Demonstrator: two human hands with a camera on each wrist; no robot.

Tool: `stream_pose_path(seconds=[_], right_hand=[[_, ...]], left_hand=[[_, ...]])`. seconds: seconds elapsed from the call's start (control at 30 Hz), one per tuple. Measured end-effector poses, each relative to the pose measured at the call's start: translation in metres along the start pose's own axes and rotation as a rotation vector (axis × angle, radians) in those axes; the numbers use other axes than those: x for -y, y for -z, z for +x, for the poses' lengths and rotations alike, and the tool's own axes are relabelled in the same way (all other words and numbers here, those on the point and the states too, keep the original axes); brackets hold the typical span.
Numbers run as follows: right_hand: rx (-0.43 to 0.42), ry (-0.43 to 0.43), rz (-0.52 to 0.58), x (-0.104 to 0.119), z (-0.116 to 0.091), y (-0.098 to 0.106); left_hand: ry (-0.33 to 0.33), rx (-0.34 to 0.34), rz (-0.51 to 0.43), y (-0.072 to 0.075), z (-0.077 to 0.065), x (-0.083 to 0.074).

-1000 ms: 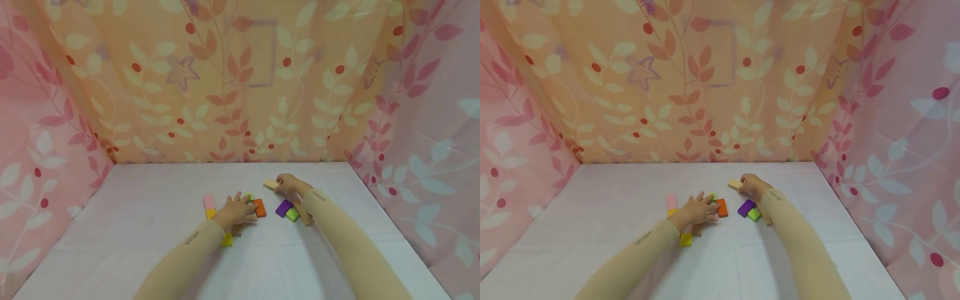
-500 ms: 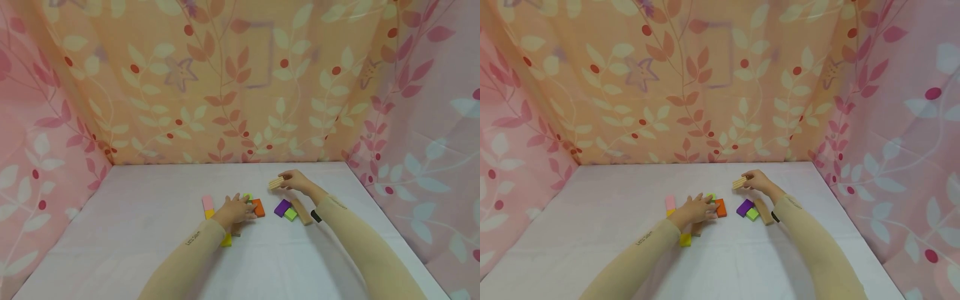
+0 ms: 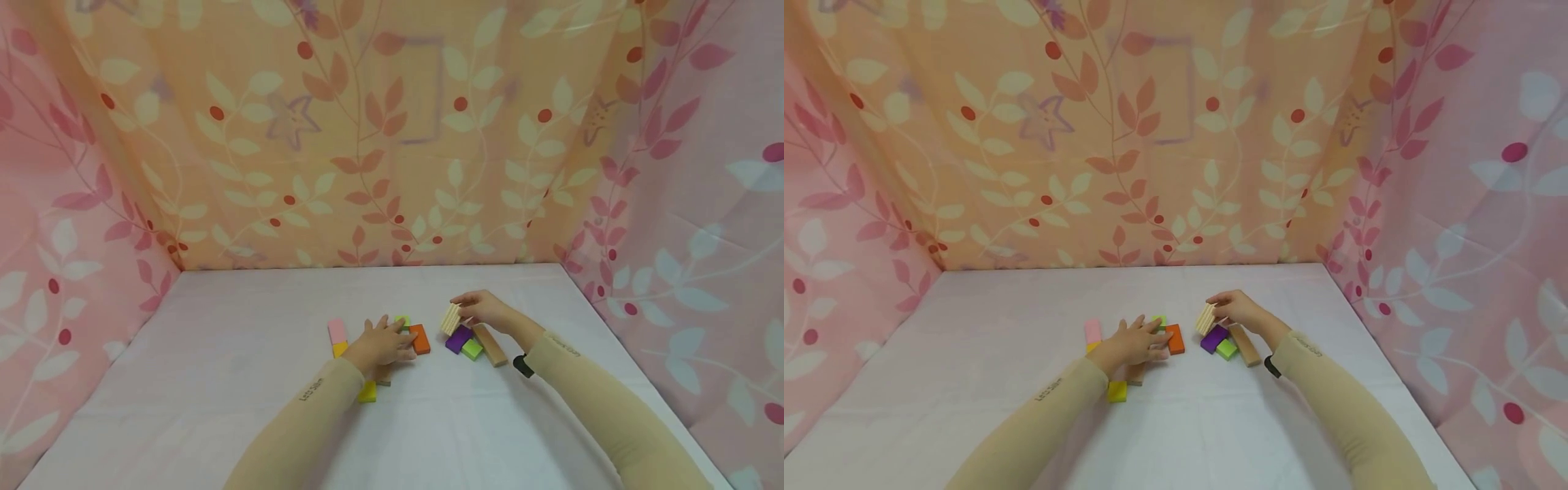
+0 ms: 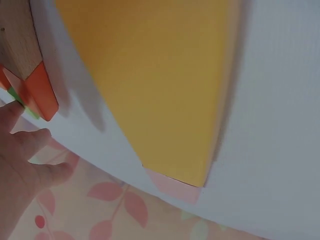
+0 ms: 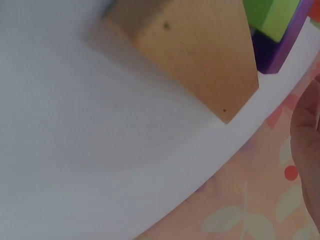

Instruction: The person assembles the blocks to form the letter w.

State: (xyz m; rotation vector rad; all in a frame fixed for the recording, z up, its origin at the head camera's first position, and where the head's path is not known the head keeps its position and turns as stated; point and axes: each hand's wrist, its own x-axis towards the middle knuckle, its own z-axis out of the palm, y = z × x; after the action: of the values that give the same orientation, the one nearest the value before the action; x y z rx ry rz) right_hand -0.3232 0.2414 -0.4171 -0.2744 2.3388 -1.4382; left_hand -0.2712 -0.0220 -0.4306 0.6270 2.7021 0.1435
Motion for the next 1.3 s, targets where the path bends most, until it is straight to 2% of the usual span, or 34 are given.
stream_pose_path(seconds=[0.3, 0.63, 0.9, 1.07, 1.2, 1.3], right_hand=[[0.024, -0.051, -0.024, -0.008, -0.006, -0.012], [0.149, 0.023, -0.031, -0.013, -0.018, -0.03], [0.177, 0.03, -0.064, -0.017, -0.024, -0.047], [0.168, 0.128, -0.164, -0.019, -0.029, -0.059], [0.118, 0.254, -0.305, -0.018, -0.035, -0.066], [0.087, 0.298, -0.402, -0.017, -0.043, -0.071]], left_hand=[[-0.012, 0.012, 0.005, 0.001, -0.002, 0.002], [-0.036, 0.004, 0.026, 0.0, -0.005, 0.005], [-0.027, 0.016, 0.053, 0.001, -0.001, 0.004], [-0.029, 0.019, 0.04, 0.001, 0.001, 0.004], [-0.027, 0.025, 0.04, 0.001, 0.0, 0.004], [-0.023, 0.025, 0.048, 0.001, 0.0, 0.004]])
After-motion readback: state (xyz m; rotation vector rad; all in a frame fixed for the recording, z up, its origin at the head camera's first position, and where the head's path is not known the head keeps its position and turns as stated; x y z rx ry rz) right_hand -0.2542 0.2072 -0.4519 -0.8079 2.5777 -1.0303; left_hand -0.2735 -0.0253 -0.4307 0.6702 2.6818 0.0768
